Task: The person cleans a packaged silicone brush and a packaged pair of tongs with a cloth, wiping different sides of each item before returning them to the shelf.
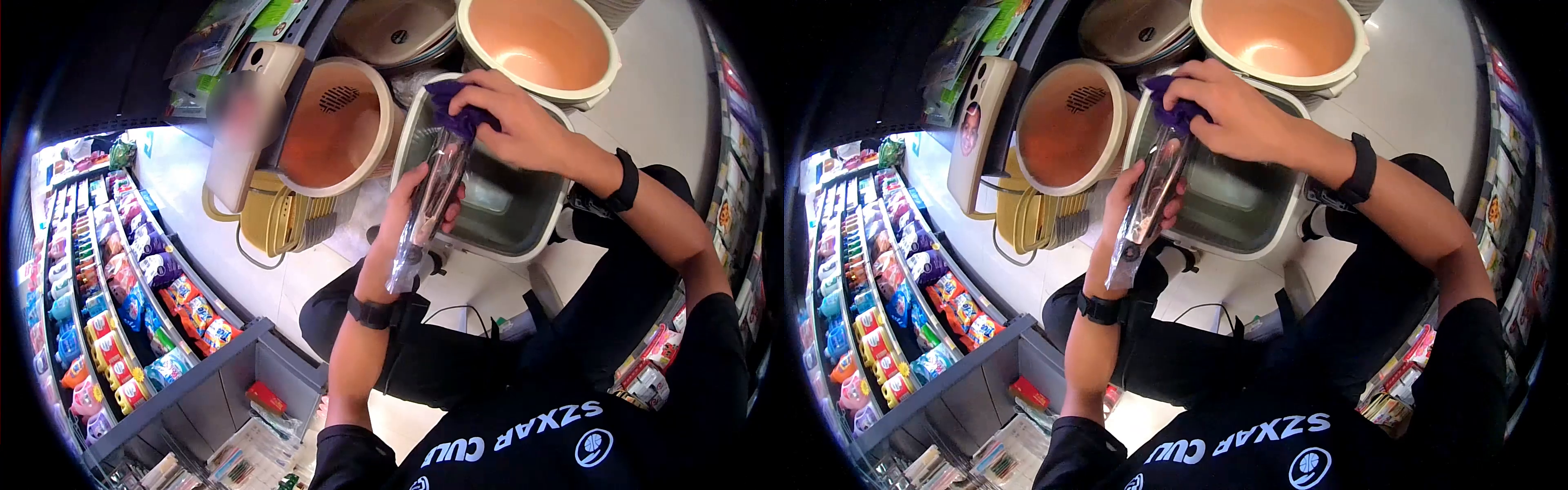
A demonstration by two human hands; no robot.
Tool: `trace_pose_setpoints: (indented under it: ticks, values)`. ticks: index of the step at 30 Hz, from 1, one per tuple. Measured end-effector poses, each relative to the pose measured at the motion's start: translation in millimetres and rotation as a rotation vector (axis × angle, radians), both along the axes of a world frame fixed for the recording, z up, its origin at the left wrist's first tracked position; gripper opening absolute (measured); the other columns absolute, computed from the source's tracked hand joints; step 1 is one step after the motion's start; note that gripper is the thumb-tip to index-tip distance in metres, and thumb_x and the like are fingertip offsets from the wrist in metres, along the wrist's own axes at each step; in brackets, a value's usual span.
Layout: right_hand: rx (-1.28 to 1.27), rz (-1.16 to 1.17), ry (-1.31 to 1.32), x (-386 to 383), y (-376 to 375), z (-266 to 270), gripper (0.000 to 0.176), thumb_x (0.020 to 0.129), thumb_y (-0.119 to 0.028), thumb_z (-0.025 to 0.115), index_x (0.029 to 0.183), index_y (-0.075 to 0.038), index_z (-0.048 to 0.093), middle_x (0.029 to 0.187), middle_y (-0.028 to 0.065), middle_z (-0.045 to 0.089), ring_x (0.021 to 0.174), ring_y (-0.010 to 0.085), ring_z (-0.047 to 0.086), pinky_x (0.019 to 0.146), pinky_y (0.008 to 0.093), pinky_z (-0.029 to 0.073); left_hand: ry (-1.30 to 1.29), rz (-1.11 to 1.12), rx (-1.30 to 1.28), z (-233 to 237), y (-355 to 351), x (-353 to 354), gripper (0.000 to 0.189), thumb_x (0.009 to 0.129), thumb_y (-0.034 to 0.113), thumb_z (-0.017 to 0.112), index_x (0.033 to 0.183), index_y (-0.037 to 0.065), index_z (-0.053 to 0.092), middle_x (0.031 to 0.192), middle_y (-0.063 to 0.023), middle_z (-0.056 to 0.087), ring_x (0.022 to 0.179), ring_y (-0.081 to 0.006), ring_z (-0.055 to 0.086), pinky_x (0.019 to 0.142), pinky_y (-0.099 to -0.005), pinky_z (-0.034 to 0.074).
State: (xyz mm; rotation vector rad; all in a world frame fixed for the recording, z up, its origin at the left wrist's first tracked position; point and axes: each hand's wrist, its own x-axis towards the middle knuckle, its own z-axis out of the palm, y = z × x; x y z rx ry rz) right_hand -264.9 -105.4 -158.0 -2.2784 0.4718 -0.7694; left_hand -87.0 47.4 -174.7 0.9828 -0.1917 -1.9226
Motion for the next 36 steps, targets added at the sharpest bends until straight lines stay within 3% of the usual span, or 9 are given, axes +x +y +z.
trace_pose_setpoints:
  ticks: [7,9,12,20,23,26,27,31,36]
  values:
    - [-0.014,-0.047,-0.039,-2.3,-2.7,4.9,0.03,0.073,0.001,0.055,0.102,-0.004,0.059,0.11,0.0158,0.054,0.105,0.0351,0.051,0.093,0.0414,0.043,0.067,0.028,-0.049,0.9,0.4,-0.5,0.051,0.099,0.042,0.036,0.14,0.012,0.041,0.09,-0.013,0.059,0.064,-0.0184,0.057,0.05,-0.028,0.046]
    - [-0.016,0.0,-0.051,-3.4,-2.1,7.7,0.03,0.073,0.001,0.055,0.102,-0.004,0.059,0.111,0.0159,0.054,0.105,0.0349,0.051,0.092,0.0411,0.043,0.018,0.023,-0.012,2.8,0.0,-1.8,0.054,0.098,0.045,0.037,0.144,0.016,0.037,0.092,-0.013,0.057,0.063,-0.0175,0.053,0.049,-0.0265,0.043]
    - [-0.061,-0.07,-0.004,-5.9,-5.6,5.0,0.035,0.073,0.004,0.056,0.106,-0.008,0.059,0.127,0.0185,0.048,0.115,0.0369,0.049,0.099,0.0402,0.04,0.019,0.015,-0.036,5.8,0.3,-4.2,0.056,0.098,0.046,0.037,0.145,0.017,0.036,0.093,-0.0133,0.055,0.062,-0.017,0.052,0.048,-0.0259,0.041]
    - [-0.029,0.047,0.015,-4.3,7.5,12.1,0.037,0.072,0.004,0.055,0.107,-0.008,0.06,0.126,0.0173,0.049,0.115,0.0354,0.048,0.099,0.0403,0.04,0.169,0.028,-0.074,-7.2,5.0,2.6,0.058,0.097,0.05,0.036,0.142,0.014,0.04,0.092,-0.0126,0.059,0.063,-0.0181,0.055,0.048,-0.0281,0.041]
    - [-0.011,-0.006,-0.022,-5.7,-0.3,16.2,0.038,0.071,0.005,0.054,0.107,-0.007,0.059,0.123,0.0167,0.05,0.113,0.035,0.05,0.098,0.04,0.041,0.134,0.027,-0.064,-6.2,4.6,1.9,0.052,0.097,0.041,0.043,0.137,0.008,0.044,0.096,-0.0128,0.056,0.064,-0.0164,0.053,0.05,-0.025,0.043]
    - [-0.045,-0.102,-0.067,-6.9,-16.6,11.9,0.038,0.071,0.006,0.053,0.107,-0.005,0.059,0.119,0.0158,0.052,0.11,0.034,0.052,0.096,0.0386,0.042,-0.656,0.058,-0.271,-2.3,1.3,-14.9,0.047,0.096,0.026,0.051,0.137,0.004,0.045,0.104,-0.0103,0.057,0.068,-0.0137,0.055,0.055,-0.0239,0.046]
    - [-0.011,-0.1,-0.093,-6.7,-18.7,12.3,0.038,0.071,0.006,0.052,0.106,-0.004,0.059,0.116,0.0151,0.054,0.108,0.0326,0.054,0.093,0.0363,0.043,-0.647,0.1,-0.304,-2.9,1.1,-15.1,0.05,0.092,0.009,0.057,0.139,0.004,0.043,0.109,-0.0076,0.058,0.08,-0.0112,0.058,0.067,-0.022,0.047]
    - [-0.033,-0.133,-0.209,-4.8,-14.2,17.9,0.032,0.071,0.001,0.053,0.102,-0.005,0.06,0.109,0.0152,0.055,0.104,0.0335,0.053,0.091,0.039,0.044,-0.704,0.132,-0.368,5.6,0.7,-23.1,0.059,0.085,-0.002,0.064,0.139,0.002,0.043,0.112,-0.0061,0.059,0.099,-0.0102,0.055,0.085,-0.0215,0.043]
    - [-0.084,-0.188,-0.249,-5.9,-16.0,14.4,0.034,0.071,0.001,0.053,0.104,-0.007,0.06,0.111,0.0153,0.055,0.107,0.0341,0.053,0.094,0.0397,0.043,-0.727,0.052,-0.326,8.7,0.8,-21.8,0.056,0.082,0.002,0.068,0.134,-0.004,0.047,0.109,-0.0028,0.059,0.095,-0.0084,0.055,0.085,-0.0219,0.043]
